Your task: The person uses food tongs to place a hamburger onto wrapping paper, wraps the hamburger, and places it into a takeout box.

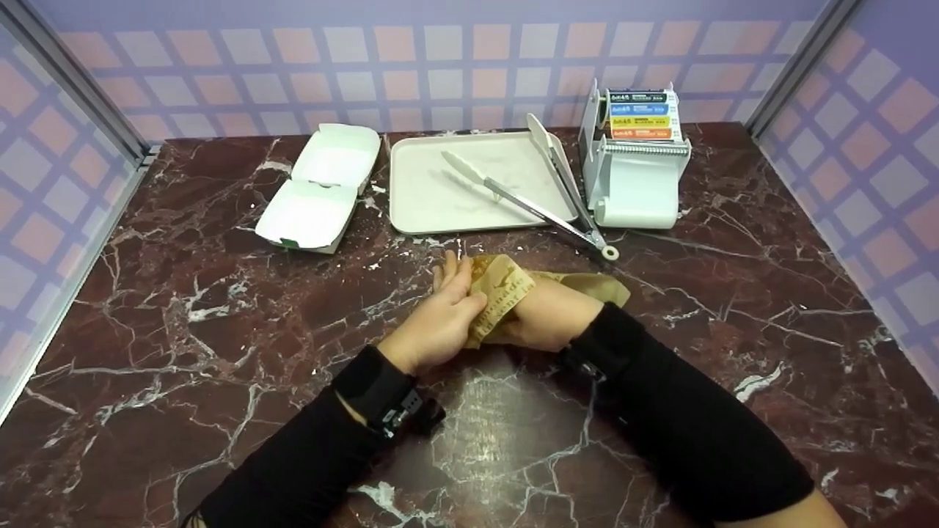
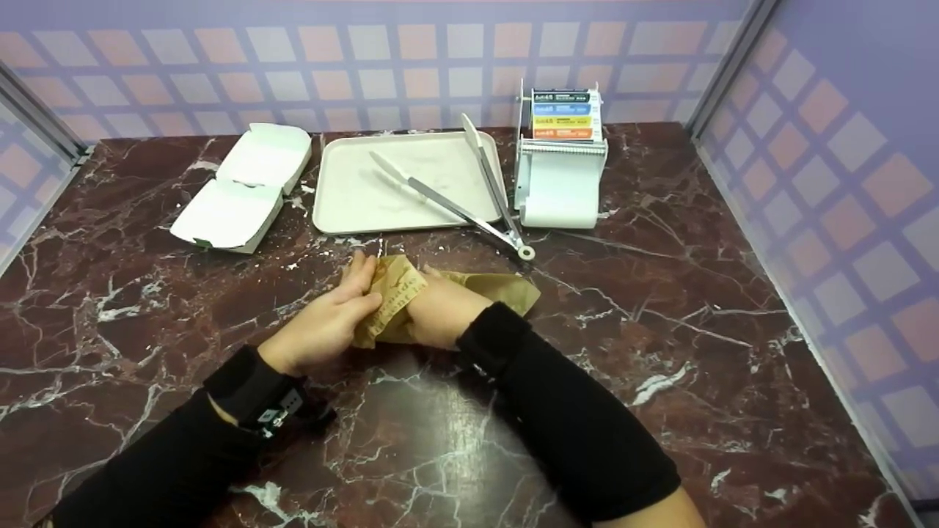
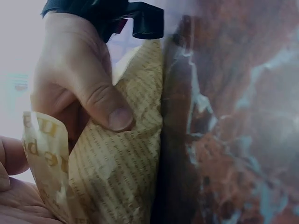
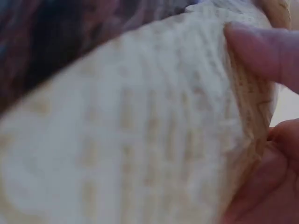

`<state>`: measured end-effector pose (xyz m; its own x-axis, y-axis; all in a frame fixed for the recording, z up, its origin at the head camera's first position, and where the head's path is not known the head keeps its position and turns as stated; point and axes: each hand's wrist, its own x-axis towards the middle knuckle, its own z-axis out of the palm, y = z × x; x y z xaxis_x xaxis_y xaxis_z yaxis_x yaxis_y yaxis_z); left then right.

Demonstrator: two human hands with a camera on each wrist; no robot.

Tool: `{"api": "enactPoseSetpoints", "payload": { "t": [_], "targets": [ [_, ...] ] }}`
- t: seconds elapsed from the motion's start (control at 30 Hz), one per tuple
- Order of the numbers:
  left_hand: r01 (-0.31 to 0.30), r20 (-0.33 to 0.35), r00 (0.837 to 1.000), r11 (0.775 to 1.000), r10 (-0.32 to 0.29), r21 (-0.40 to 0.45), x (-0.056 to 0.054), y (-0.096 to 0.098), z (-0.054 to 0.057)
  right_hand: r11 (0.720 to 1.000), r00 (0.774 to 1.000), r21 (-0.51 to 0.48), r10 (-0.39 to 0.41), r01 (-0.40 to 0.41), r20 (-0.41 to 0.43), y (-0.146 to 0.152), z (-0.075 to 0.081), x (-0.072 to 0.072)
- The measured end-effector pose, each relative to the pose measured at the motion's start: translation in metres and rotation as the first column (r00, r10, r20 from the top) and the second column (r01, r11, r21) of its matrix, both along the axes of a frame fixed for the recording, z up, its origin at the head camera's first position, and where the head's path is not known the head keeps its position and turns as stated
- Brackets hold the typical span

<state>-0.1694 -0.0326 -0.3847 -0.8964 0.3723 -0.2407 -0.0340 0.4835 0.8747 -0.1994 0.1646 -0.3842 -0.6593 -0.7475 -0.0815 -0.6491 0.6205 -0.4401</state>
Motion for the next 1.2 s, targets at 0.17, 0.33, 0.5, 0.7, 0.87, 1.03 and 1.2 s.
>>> {"api": "enactPoseSetpoints", "payload": {
  "t": [0.17, 0.33, 0.5, 0.7, 0.87, 1.03, 1.2],
  "targets": [
    [0.035, -0.071, 0.996, 0.992, -0.044, -0.118, 0.001, 0.002, 0.0, 0.989, 0.99, 0.134, -0.051, 0.069, -0.135, -0.001, 0.002, 0.001],
    [0.057, -0.112, 0.991, 0.984, -0.077, -0.169, 0.001, 0.002, -0.001, 0.968, 0.969, 0.205, -0.093, 0.142, -0.23, -0.002, 0.002, 0.002],
    [0.109, -0.144, 0.979, 0.968, -0.144, -0.227, 0.001, 0.005, -0.003, 0.972, 0.978, 0.195, -0.098, 0.134, -0.186, -0.002, 0.0, 0.0],
    [0.139, -0.214, 0.947, 0.907, -0.238, -0.397, -0.001, 0.008, -0.004, 0.973, 0.994, 0.203, -0.102, 0.109, -0.043, 0.004, 0.006, -0.006],
    [0.139, -0.213, 0.94, 0.87, -0.266, -0.473, -0.002, 0.011, -0.003, 0.983, 0.98, 0.099, -0.163, 0.152, 0.114, 0.02, 0.018, -0.012],
    [0.134, -0.207, 0.939, 0.845, -0.276, -0.517, -0.001, 0.013, -0.003, 0.935, 0.929, -0.099, -0.319, 0.341, 0.185, 0.026, 0.022, -0.015],
    [0.149, -0.194, 0.937, 0.833, -0.292, -0.533, -0.001, 0.01, -0.003, 0.857, 0.867, -0.157, -0.462, 0.49, 0.187, 0.018, 0.016, -0.016]
  ]
}}
